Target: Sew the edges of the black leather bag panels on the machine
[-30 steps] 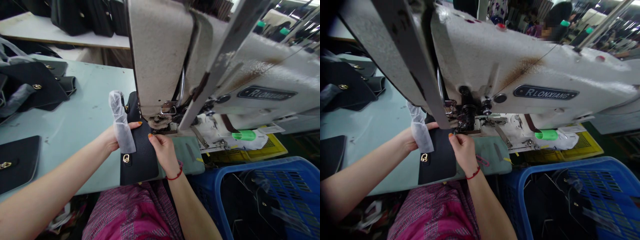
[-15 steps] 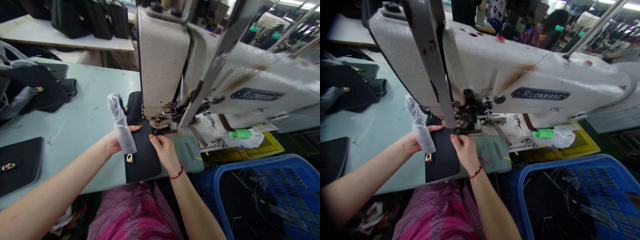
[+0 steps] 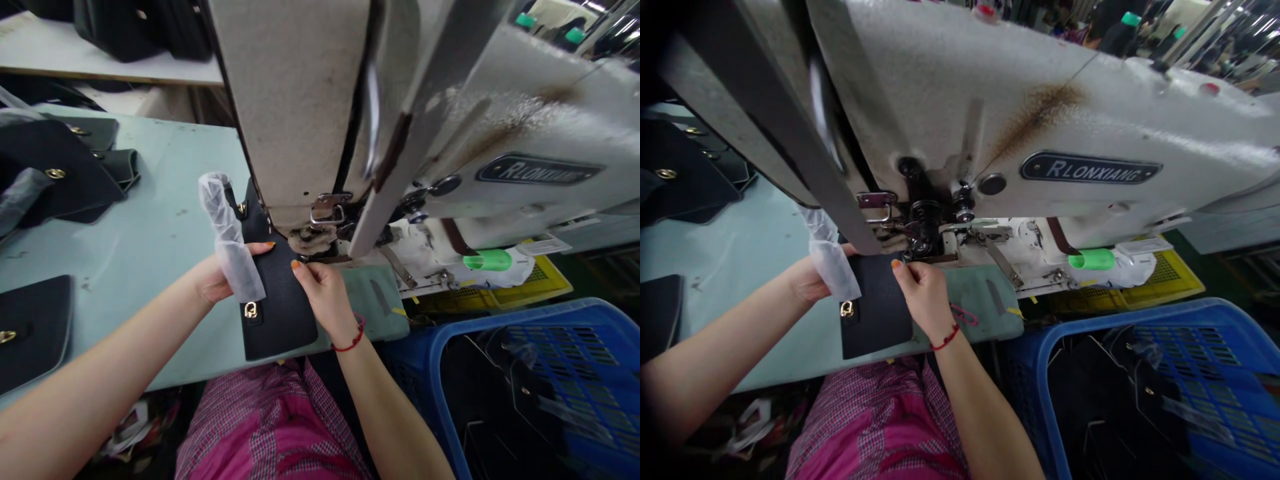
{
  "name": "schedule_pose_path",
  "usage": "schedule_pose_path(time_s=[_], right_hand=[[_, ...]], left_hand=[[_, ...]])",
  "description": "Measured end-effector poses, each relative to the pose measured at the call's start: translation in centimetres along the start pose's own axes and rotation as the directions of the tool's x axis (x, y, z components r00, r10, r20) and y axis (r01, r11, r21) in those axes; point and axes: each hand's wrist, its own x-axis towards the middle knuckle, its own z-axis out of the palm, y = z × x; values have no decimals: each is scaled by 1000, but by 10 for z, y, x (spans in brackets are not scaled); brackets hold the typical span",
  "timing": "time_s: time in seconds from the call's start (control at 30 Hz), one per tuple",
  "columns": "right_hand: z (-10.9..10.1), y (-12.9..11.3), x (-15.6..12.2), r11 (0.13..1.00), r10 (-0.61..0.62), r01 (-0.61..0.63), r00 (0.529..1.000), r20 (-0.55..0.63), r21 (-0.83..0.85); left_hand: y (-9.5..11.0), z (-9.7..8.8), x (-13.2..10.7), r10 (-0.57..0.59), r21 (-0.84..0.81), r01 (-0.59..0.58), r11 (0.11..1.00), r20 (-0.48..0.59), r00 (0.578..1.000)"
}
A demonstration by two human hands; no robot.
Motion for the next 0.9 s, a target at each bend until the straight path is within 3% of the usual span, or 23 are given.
schedule_pose_path(time_s=[0.4, 0.7, 0.9], right_hand=[[-2, 0, 2, 999, 2, -3, 1000, -6, -40], [-7, -6, -4, 973, -35, 39, 999, 19, -229], [-27, -13, -7, 905, -17, 34, 999, 46, -425]], left_hand=[[1, 4, 3, 19, -53, -24, 998, -91, 996], [-1, 1, 0, 51, -45, -52, 998, -16, 999], [-32, 16, -15, 163, -221, -177, 959, -81, 983]])
